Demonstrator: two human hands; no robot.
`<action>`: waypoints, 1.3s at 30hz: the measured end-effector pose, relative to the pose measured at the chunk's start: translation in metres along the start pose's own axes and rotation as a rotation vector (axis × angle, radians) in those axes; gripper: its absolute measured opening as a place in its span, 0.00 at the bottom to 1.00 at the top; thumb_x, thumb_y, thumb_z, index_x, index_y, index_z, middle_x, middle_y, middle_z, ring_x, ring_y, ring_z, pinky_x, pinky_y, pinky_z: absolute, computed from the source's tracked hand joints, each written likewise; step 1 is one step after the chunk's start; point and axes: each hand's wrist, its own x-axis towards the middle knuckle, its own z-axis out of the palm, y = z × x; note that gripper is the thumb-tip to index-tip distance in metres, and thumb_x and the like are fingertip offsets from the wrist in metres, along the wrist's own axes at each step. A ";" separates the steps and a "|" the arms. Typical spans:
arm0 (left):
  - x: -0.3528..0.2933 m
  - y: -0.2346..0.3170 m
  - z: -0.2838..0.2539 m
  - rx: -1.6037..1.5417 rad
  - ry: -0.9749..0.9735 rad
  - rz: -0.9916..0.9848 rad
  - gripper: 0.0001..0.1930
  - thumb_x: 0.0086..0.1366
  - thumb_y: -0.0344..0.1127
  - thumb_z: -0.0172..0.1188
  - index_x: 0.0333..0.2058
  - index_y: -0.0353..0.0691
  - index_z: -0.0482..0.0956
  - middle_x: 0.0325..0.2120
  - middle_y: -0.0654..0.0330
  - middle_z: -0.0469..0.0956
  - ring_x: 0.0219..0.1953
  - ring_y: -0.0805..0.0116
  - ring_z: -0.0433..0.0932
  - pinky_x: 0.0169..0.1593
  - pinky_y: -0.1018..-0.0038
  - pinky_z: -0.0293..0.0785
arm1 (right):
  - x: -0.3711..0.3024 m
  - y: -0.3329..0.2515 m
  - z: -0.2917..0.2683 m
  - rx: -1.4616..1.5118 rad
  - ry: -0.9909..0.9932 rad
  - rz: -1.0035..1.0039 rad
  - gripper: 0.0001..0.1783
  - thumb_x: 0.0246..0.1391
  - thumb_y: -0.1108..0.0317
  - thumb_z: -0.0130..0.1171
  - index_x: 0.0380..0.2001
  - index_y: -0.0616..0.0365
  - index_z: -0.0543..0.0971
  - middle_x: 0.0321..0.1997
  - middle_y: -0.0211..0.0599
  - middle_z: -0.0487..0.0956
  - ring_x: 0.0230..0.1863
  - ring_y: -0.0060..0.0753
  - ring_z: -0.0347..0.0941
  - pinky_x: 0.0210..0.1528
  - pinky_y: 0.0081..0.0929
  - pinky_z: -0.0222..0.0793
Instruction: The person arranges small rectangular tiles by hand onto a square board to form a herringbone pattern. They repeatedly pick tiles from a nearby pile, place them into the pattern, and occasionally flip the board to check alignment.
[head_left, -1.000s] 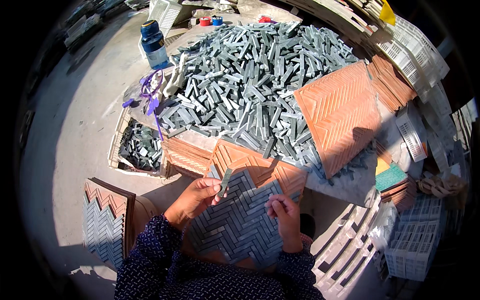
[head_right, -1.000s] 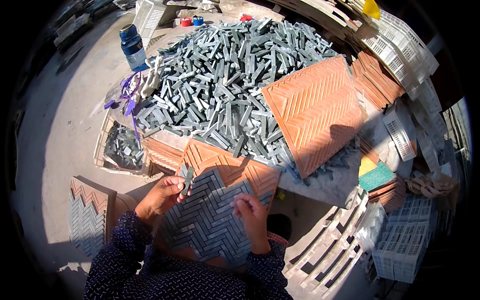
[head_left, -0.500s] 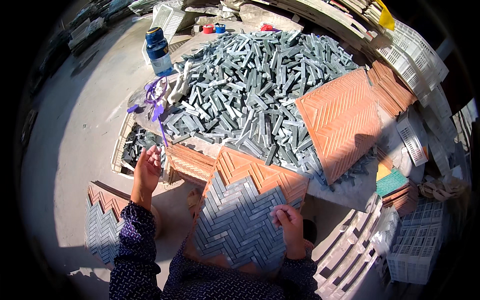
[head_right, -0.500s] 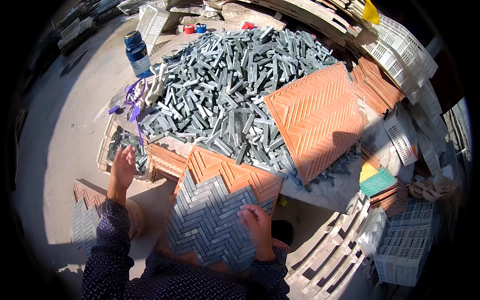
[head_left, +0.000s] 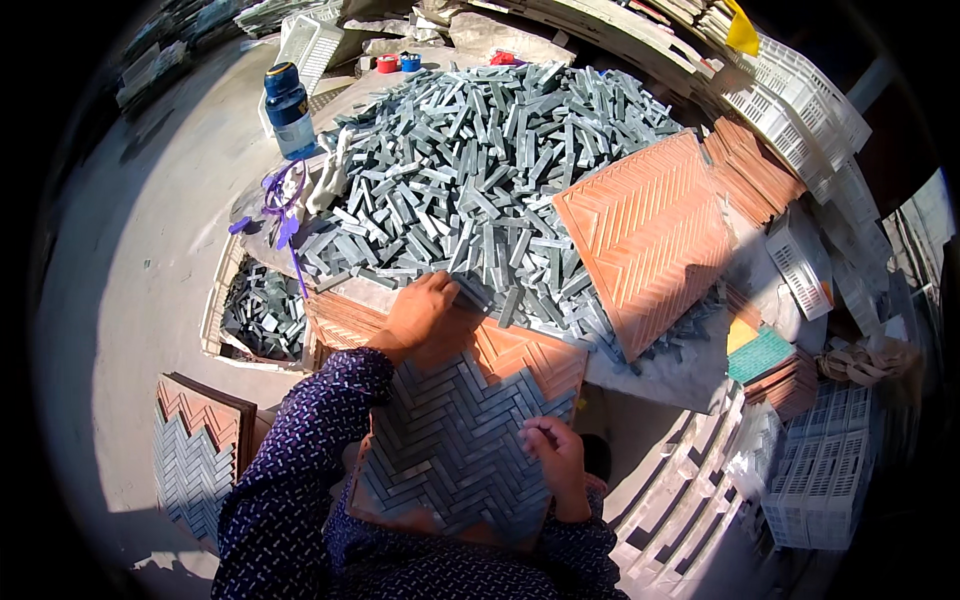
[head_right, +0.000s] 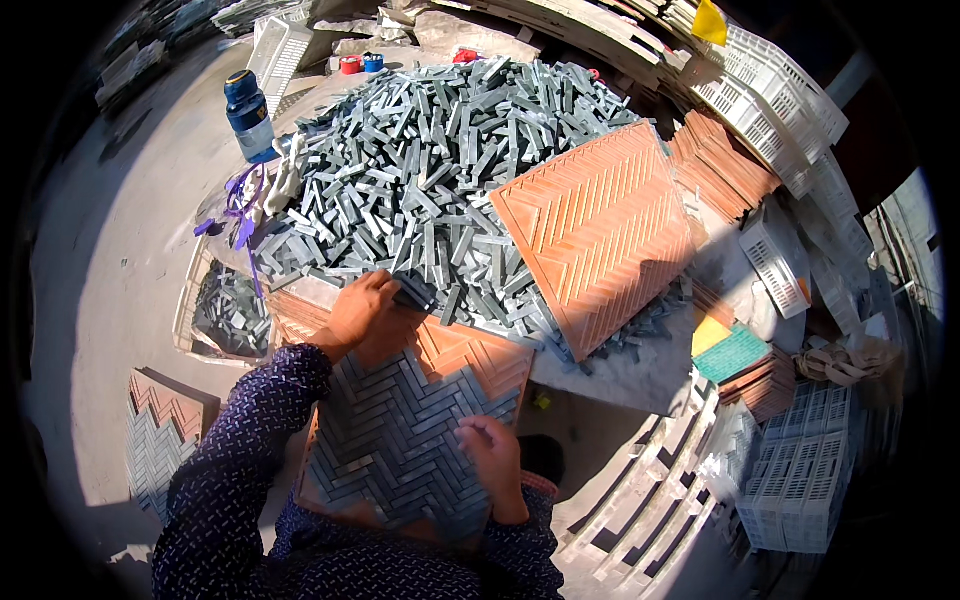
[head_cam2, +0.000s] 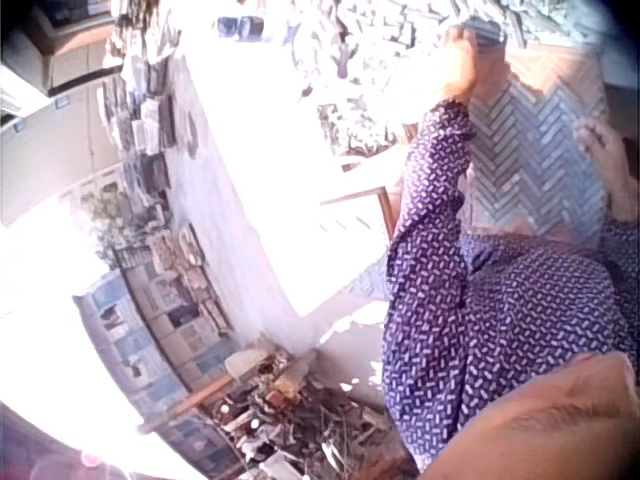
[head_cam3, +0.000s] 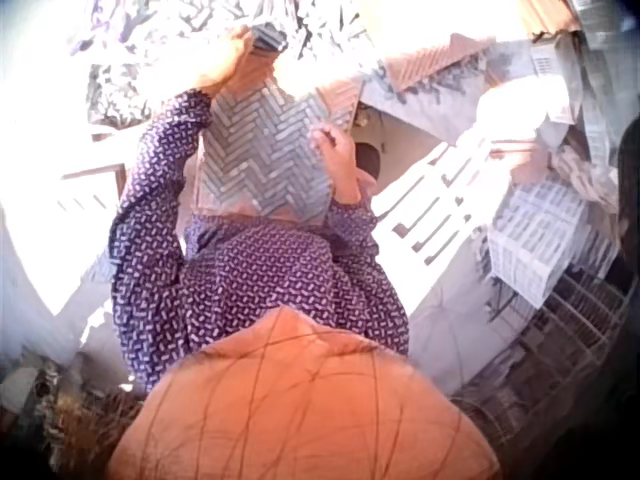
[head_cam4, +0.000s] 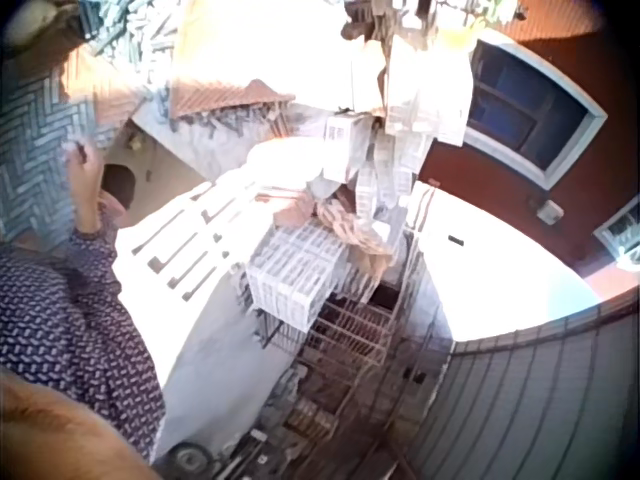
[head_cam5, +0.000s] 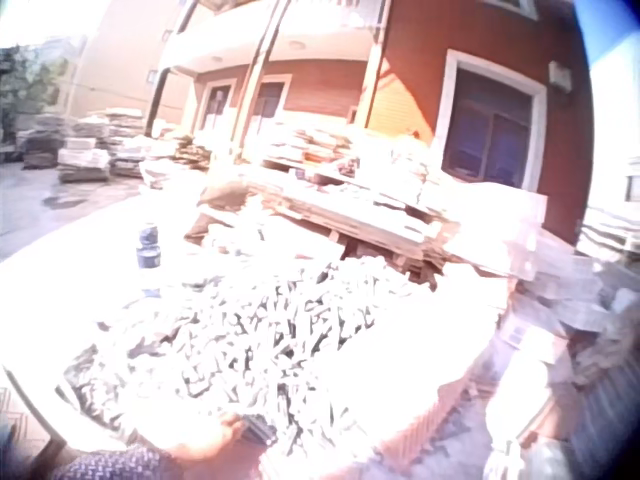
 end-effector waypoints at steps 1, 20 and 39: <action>0.002 0.000 0.000 0.015 -0.034 0.004 0.12 0.50 0.28 0.54 0.36 0.39 0.72 0.35 0.59 0.71 0.41 0.59 0.73 0.43 0.69 0.73 | -0.001 0.002 -0.001 0.000 0.005 0.005 0.09 0.55 0.71 0.55 0.38 0.63 0.77 0.30 0.34 0.79 0.27 0.18 0.71 0.28 0.15 0.67; 0.019 -0.016 -0.012 -0.107 -0.159 0.156 0.06 0.54 0.30 0.55 0.32 0.39 0.72 0.35 0.57 0.71 0.42 0.56 0.72 0.43 0.65 0.72 | -0.001 0.002 -0.009 -0.001 0.029 0.028 0.10 0.54 0.70 0.56 0.38 0.64 0.77 0.28 0.33 0.79 0.27 0.19 0.73 0.30 0.16 0.67; 0.004 0.025 -0.090 -0.470 0.065 -0.325 0.09 0.50 0.21 0.63 0.32 0.34 0.75 0.28 0.56 0.74 0.28 0.66 0.76 0.31 0.73 0.72 | 0.003 0.009 -0.017 -0.018 0.063 0.031 0.09 0.55 0.70 0.56 0.38 0.64 0.77 0.30 0.33 0.80 0.29 0.19 0.73 0.32 0.16 0.69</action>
